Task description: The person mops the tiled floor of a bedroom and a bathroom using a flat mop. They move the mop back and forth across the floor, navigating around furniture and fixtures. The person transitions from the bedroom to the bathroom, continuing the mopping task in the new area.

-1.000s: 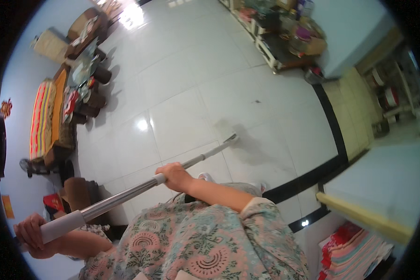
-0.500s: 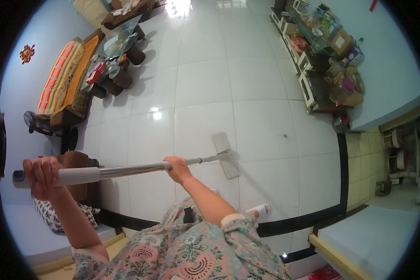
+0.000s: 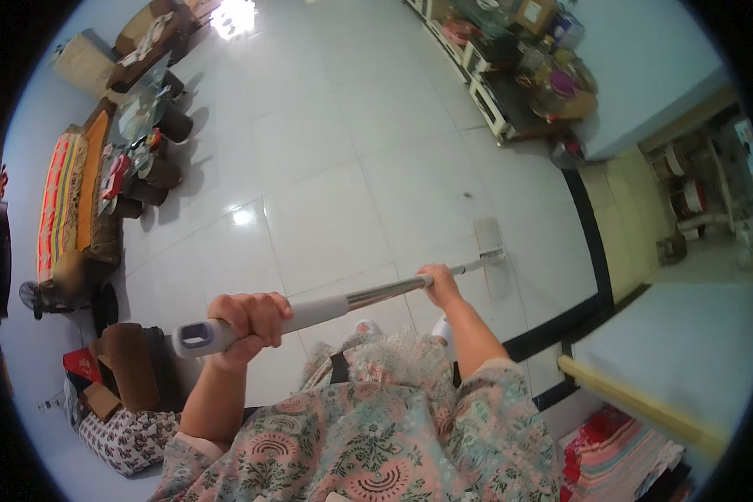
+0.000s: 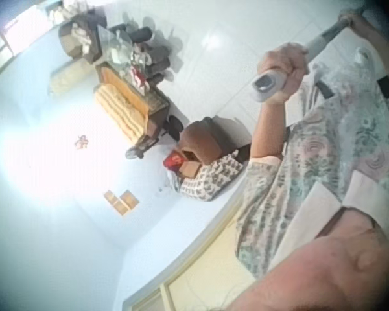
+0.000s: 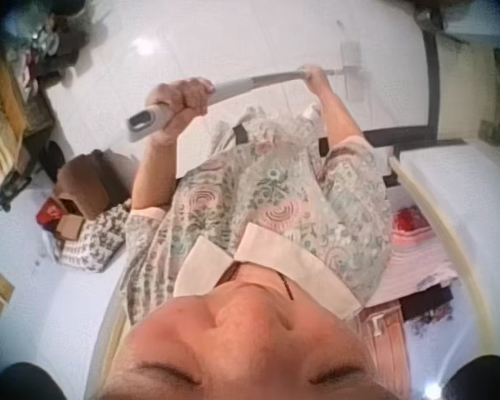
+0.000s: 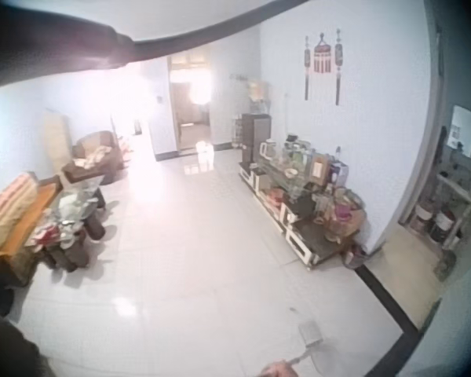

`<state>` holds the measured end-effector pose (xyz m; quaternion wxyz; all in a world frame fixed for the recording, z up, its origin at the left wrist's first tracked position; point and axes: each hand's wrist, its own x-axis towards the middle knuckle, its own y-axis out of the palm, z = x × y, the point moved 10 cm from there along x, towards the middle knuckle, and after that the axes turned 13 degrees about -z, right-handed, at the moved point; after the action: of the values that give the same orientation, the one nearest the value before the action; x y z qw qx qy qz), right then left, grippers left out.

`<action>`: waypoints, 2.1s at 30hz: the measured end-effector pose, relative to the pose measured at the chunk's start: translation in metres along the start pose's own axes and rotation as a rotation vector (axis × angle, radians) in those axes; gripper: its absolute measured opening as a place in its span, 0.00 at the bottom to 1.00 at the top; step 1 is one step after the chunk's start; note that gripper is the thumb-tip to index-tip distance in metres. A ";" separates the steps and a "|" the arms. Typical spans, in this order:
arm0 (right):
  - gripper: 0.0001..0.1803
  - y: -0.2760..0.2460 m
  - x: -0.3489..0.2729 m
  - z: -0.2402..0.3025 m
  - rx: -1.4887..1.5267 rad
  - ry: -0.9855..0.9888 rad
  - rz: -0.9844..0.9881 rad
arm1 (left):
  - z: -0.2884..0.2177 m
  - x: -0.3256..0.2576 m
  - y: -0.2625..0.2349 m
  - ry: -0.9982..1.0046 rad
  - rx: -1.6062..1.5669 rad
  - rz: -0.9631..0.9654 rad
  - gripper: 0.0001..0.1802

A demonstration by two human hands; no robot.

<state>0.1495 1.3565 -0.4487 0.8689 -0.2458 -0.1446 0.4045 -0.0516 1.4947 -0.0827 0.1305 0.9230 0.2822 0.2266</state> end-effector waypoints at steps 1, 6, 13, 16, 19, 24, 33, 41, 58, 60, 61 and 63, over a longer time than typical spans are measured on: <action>0.06 0.005 -0.006 -0.039 0.048 0.085 0.003 | 0.005 -0.005 0.003 -0.010 0.022 0.022 0.12; 0.08 0.005 -0.017 0.069 -0.136 -0.043 -0.040 | -0.058 -0.022 -0.045 0.117 -0.089 -0.191 0.12; 0.04 0.065 -0.038 0.243 0.140 -0.180 -0.038 | -0.264 -0.034 -0.124 0.678 0.144 -0.505 0.15; 0.03 0.090 -0.060 0.245 0.203 -0.119 0.027 | -0.270 -0.031 -0.118 0.716 0.131 -0.485 0.15; 0.04 0.103 -0.078 0.217 0.195 -0.032 0.117 | -0.235 -0.020 -0.096 0.593 0.087 -0.396 0.17; 0.05 0.073 -0.100 0.176 0.108 -0.075 0.031 | -0.160 -0.019 -0.053 0.223 -0.027 -0.302 0.17; 0.07 -0.057 -0.116 -0.045 -0.351 0.096 -0.153 | 0.051 -0.060 0.036 -0.154 0.040 0.040 0.12; 0.11 -0.025 -0.060 0.077 -0.198 -0.021 -0.103 | -0.061 -0.037 -0.073 0.028 -0.009 -0.284 0.13; 0.07 0.072 0.131 0.154 0.141 -0.199 0.031 | -0.118 0.071 -0.053 0.269 0.206 -0.292 0.15; 0.08 0.036 0.154 0.129 0.158 -0.167 -0.079 | -0.097 0.108 -0.070 0.254 0.141 -0.530 0.17; 0.08 0.020 0.165 0.115 0.170 -0.169 -0.125 | -0.081 0.130 -0.049 0.223 0.125 -0.422 0.17; 0.08 -0.033 0.181 0.082 0.173 -0.147 -0.247 | -0.039 0.186 -0.009 0.128 0.093 -0.222 0.17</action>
<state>0.2478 1.5034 -0.3525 0.9170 -0.1204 -0.2015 0.3224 0.0625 1.6141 0.0120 0.0937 0.8748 0.4006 0.2559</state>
